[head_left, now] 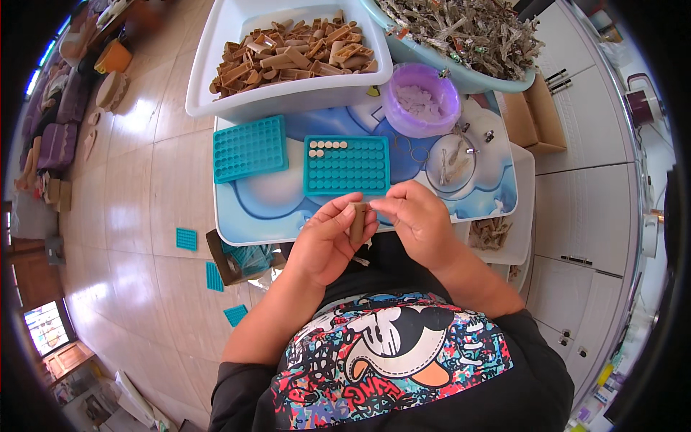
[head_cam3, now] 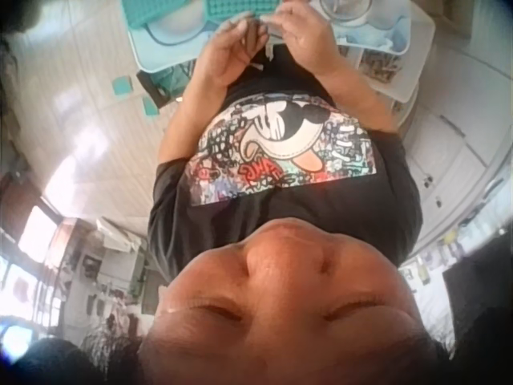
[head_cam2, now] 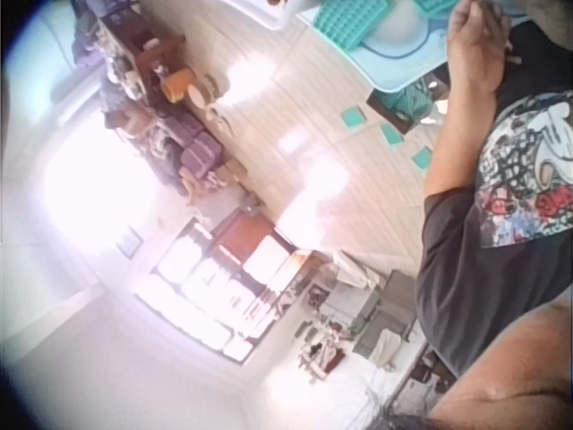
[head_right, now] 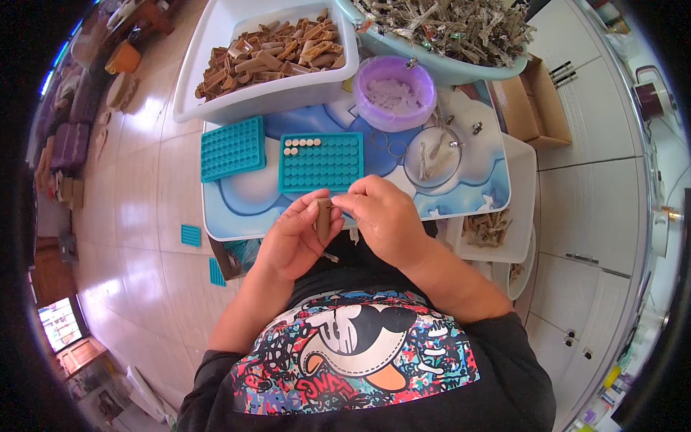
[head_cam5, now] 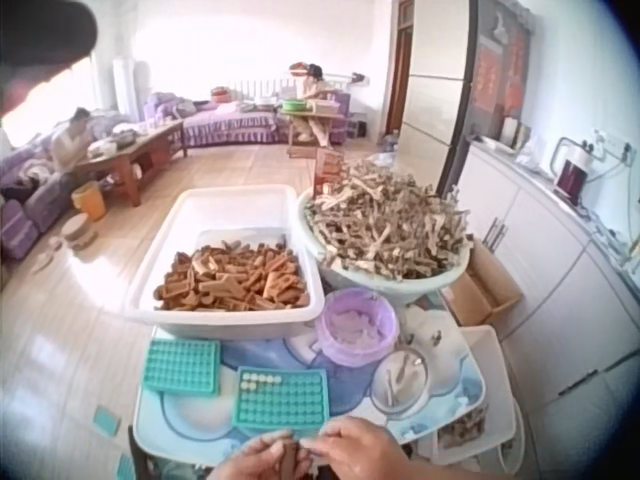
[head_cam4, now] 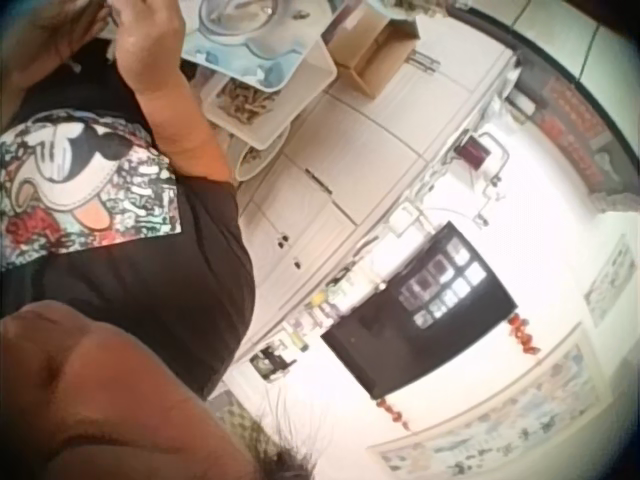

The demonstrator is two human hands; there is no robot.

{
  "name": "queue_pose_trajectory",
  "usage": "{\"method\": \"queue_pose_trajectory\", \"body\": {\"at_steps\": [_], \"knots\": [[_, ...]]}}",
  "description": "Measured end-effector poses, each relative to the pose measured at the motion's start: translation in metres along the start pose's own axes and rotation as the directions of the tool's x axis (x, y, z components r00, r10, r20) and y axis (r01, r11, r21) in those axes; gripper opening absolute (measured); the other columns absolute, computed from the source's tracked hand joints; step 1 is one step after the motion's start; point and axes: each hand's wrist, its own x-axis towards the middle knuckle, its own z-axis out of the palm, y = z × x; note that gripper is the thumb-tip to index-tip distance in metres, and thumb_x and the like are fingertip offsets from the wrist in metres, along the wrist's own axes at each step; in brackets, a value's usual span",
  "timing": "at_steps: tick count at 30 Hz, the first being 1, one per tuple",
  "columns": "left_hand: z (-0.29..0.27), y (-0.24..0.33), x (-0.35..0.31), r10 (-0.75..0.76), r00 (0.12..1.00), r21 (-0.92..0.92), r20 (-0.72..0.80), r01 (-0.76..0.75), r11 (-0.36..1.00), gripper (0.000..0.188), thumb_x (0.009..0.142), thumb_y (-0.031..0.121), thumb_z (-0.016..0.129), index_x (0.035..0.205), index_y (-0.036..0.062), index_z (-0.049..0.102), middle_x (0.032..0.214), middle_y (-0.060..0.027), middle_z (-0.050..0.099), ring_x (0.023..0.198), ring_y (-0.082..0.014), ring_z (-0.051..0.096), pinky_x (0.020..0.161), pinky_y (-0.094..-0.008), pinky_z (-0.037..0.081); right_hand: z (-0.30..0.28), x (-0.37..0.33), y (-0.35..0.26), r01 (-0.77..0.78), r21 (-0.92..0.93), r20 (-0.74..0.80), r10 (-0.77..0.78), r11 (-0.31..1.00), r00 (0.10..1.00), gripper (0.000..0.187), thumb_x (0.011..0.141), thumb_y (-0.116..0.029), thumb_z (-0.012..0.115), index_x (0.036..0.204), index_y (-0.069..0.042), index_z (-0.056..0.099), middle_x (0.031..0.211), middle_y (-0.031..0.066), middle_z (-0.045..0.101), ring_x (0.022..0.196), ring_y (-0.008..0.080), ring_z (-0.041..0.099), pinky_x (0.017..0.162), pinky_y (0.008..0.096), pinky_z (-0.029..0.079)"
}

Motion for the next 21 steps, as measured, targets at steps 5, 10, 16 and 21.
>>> {"method": "queue_pose_trajectory", "body": {"at_steps": [5, 10, 16, 21], "knots": [[-0.0035, -0.0028, 0.0003, 0.043, 0.999, 0.028, 0.019, -0.043, 0.999, 0.025, 0.091, 0.007, 0.054, 0.115, -0.0012, 0.052, 0.107, -0.016, 0.06, 0.097, -0.0258, 0.062, 0.09, -0.0358, 0.051, 0.0051, -0.0043, -0.0027, 0.066, -0.077, -0.083, -0.073, 0.995, 0.994, 0.022, 0.071, 0.005, 0.066, 0.09, -0.004, 0.06, 0.081, 0.0102, 0.06, 0.069, 0.0279, 0.06, 0.059, 0.0343, 0.049], [-0.0047, -0.0041, -0.0013, 0.063, 0.998, 0.042, 0.03, -0.064, 0.997, 0.024, 0.091, 0.007, 0.053, 0.114, -0.0023, 0.052, 0.106, -0.0156, 0.06, 0.095, -0.0244, 0.062, 0.088, -0.035, 0.051, 0.0058, -0.004, -0.0037, 0.134, -0.052, -0.071, -0.138, 0.99, 0.988, 0.026, 0.071, 0.004, 0.068, 0.094, -0.004, 0.057, 0.08, 0.0099, 0.062, 0.07, 0.0288, 0.06, 0.061, 0.0356, 0.05], [0.0, -0.0033, -0.0018, 0.049, 0.998, 0.028, 0.042, -0.05, 0.998, 0.025, 0.092, 0.008, 0.053, 0.114, -0.0043, 0.052, 0.103, -0.0154, 0.061, 0.091, -0.0234, 0.063, 0.088, -0.0344, 0.05, 0.0076, -0.0055, -0.0011, 0.196, -0.07, -0.057, -0.2, 0.978, 0.978, 0.03, 0.07, 0.005, 0.067, 0.096, -0.004, 0.055, 0.08, 0.0098, 0.063, 0.071, 0.0286, 0.061, 0.064, 0.0357, 0.051], [0.0035, -0.0012, -0.0027, 0.02, 1.0, 0.08, 0.02, -0.021, 0.997, 0.026, 0.091, 0.008, 0.054, 0.114, -0.0041, 0.052, 0.105, -0.0169, 0.062, 0.095, -0.0252, 0.062, 0.089, -0.0356, 0.049, 0.0051, -0.0044, -0.0013, 0.218, -0.098, -0.038, -0.222, 0.971, 0.974, 0.035, 0.068, 0.006, 0.066, 0.099, -0.004, 0.055, 0.083, 0.0093, 0.064, 0.073, 0.0282, 0.061, 0.067, 0.0373, 0.051]]}}
